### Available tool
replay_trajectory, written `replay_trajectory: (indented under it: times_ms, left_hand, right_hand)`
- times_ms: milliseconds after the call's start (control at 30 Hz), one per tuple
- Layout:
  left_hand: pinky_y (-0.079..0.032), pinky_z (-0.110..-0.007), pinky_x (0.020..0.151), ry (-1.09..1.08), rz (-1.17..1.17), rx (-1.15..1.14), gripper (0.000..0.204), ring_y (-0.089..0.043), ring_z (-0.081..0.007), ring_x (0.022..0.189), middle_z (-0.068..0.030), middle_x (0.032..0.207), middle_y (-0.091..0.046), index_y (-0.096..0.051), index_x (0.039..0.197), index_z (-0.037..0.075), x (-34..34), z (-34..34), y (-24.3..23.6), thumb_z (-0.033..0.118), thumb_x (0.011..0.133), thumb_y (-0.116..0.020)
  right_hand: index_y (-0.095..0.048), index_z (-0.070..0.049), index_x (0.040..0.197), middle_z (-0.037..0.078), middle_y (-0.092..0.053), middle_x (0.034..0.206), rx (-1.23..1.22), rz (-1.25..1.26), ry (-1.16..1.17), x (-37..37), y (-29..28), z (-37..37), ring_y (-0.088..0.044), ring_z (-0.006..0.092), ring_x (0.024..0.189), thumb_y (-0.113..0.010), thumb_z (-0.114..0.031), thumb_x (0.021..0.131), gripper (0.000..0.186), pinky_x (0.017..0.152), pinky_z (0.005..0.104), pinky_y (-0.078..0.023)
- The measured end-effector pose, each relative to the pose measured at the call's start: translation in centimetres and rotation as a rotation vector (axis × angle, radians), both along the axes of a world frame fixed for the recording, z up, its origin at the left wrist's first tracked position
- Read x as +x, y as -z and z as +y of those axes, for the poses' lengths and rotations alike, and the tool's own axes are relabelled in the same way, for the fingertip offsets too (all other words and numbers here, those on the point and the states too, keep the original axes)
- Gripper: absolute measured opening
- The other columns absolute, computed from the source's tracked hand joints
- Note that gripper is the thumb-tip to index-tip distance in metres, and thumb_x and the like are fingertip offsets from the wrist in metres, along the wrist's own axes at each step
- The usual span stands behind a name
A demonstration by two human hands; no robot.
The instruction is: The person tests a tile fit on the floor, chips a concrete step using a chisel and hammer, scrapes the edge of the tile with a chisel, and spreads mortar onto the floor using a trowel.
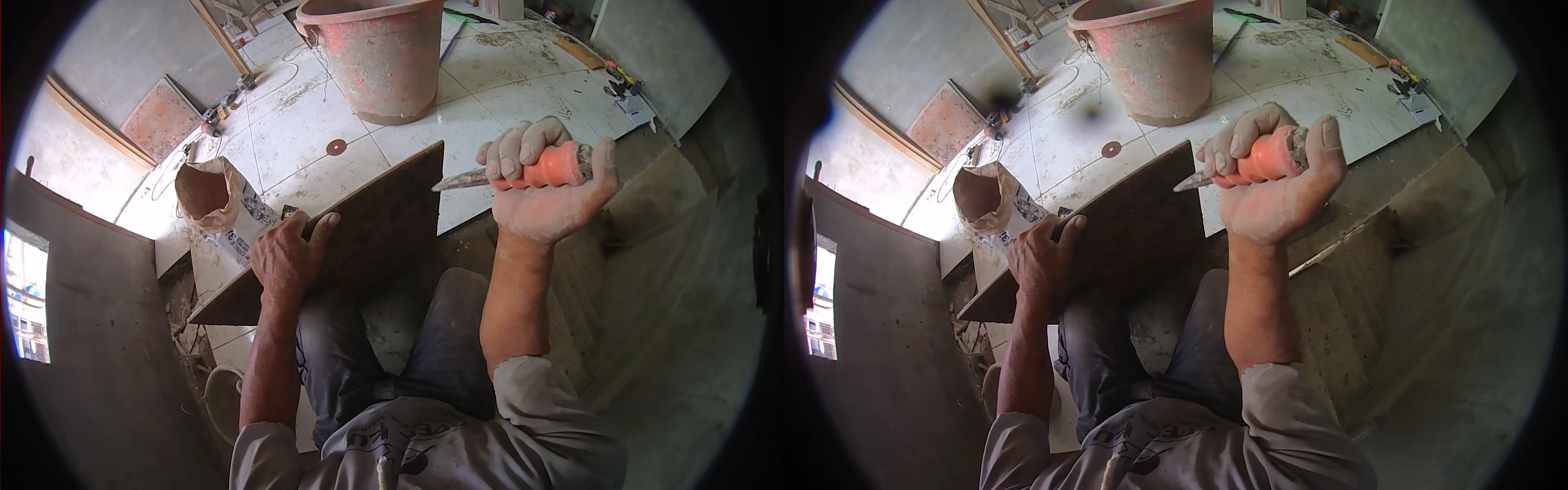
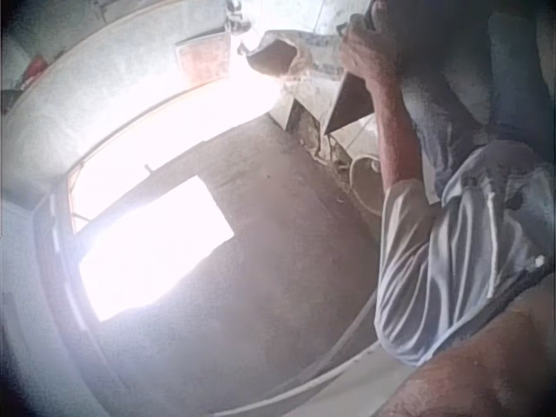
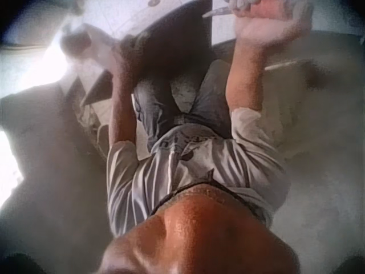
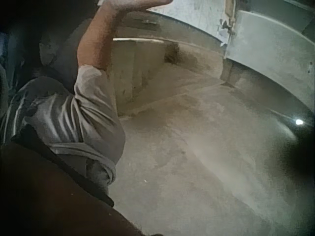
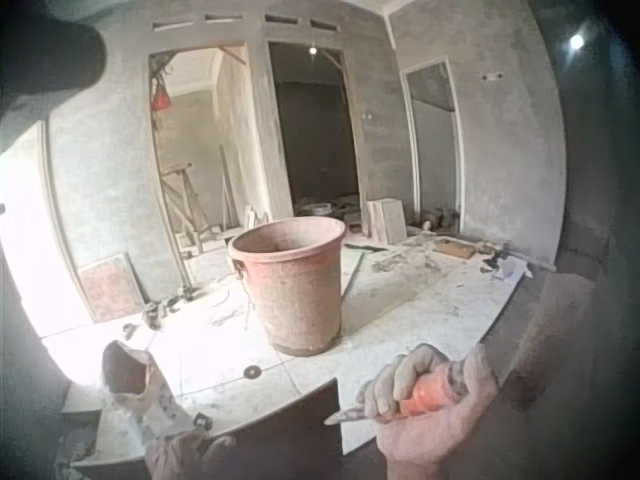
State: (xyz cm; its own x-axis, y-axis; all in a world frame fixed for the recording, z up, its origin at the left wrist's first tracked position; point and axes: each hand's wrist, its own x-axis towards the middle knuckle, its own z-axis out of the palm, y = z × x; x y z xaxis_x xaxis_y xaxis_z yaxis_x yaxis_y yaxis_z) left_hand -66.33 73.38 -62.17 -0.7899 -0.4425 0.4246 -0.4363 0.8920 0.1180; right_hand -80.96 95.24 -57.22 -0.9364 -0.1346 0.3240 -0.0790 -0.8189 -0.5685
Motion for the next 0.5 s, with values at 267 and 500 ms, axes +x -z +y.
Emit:
replay_trajectory:
  times_ms: [267, 500]
  left_hand:
    - [-0.045, -0.042, 0.056, -0.015, -0.032, 0.041, 0.049, -0.061, -0.0321, 0.058, -0.0129, 0.057, -0.059, -0.057, 0.062, 0.007, 0.1, 0.0, -0.3, 0.052, 0.078, -0.062]
    - [-0.045, -0.042, 0.055, -0.024, -0.039, 0.049, 0.052, -0.061, -0.0313, 0.058, -0.0124, 0.058, -0.059, -0.056, 0.061, 0.006, 0.0, 0.0, -0.2, 0.055, 0.078, -0.060]
  right_hand:
    - [-0.044, -0.003, 0.060, 0.009, -0.043, 0.050, 0.072, 0.073, 0.108, -0.2, 1.6, -3.5, -0.041, 0.0187, 0.042, -0.029, -0.060, 0.085, 0.064, 0.046, 0.0316, -0.038]
    - [-0.045, -0.003, 0.062, 0.009, -0.042, 0.050, -0.135, 0.321, 0.061, 0.7, 1.4, -2.6, -0.040, 0.0210, 0.045, -0.027, -0.064, 0.081, 0.066, 0.050, 0.0337, -0.039]
